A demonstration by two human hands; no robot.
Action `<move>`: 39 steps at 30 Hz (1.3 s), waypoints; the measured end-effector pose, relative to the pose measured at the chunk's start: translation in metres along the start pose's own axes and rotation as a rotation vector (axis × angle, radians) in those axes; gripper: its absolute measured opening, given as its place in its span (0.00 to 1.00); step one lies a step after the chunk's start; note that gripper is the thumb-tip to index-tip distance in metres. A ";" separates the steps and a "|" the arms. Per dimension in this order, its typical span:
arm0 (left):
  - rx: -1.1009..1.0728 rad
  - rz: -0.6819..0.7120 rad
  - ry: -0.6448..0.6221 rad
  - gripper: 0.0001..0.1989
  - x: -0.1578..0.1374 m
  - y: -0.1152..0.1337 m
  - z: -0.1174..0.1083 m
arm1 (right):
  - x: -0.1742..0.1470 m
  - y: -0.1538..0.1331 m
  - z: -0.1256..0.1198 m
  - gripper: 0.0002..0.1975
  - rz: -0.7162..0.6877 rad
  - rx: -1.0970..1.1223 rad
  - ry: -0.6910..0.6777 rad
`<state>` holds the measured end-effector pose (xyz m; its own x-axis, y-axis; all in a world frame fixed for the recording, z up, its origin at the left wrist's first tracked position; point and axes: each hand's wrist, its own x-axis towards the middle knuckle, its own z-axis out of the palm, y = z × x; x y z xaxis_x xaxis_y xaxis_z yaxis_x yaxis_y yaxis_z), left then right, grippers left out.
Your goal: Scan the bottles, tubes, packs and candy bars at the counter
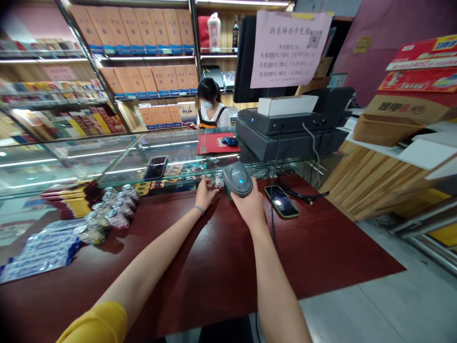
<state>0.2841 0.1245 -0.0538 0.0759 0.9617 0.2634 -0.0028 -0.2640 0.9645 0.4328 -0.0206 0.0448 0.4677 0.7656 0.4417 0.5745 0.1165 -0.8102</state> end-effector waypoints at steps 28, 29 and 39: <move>0.475 0.128 0.452 0.36 -0.147 0.060 -0.285 | -0.097 -0.056 0.085 0.17 -0.200 -0.027 -0.573; 0.480 0.124 0.427 0.38 -0.145 0.058 -0.285 | -0.097 -0.057 0.085 0.17 -0.210 -0.040 -0.594; 0.486 0.182 0.378 0.27 -0.141 0.041 -0.288 | -0.099 -0.046 0.089 0.18 -0.286 -0.095 -0.573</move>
<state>-0.0140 -0.0001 -0.0467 -0.2405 0.8347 0.4953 0.4762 -0.3432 0.8096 0.3004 -0.0452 0.0045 -0.1299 0.9322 0.3379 0.6923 0.3293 -0.6421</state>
